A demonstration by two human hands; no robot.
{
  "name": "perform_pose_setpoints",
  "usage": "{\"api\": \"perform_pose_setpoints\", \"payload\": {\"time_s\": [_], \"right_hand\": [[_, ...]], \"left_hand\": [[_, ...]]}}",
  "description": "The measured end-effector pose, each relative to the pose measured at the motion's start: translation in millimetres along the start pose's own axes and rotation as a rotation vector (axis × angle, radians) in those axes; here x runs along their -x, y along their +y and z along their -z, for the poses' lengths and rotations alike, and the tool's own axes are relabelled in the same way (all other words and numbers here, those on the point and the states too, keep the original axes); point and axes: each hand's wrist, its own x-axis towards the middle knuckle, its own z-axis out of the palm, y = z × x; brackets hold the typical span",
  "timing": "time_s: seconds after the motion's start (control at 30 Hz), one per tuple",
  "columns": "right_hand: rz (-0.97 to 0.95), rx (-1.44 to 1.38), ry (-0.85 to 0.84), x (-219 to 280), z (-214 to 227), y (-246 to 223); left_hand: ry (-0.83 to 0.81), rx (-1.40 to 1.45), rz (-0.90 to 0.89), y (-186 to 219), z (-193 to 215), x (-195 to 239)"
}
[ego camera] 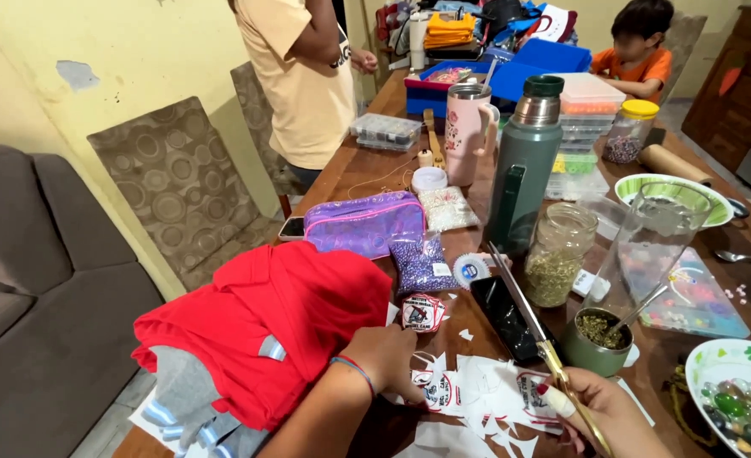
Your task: Cutting individual labels from a strip using scissors at a work table.
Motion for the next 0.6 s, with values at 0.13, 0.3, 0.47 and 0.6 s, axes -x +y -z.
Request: {"api": "perform_pose_setpoints", "payload": {"time_s": [0.13, 0.3, 0.47, 0.6], "right_hand": [[-0.004, 0.042, 0.033, -1.3, -5.1, 4.3], [-0.115, 0.019, 0.039, 2.6, -15.3, -5.7], [-0.141, 0.076, 0.027, 3.4, -16.6, -8.3], [-0.132, 0.087, 0.004, 1.1, -15.4, -5.5]], "left_hand": [[-0.085, -0.024, 0.015, 0.3, 0.9, 4.3], [-0.163, -0.040, 0.000, 2.7, 1.8, 0.4], [0.014, 0.331, -0.142, -3.2, -13.4, -10.3], [0.147, 0.487, -0.311, 1.0, -10.9, -9.8]]}}
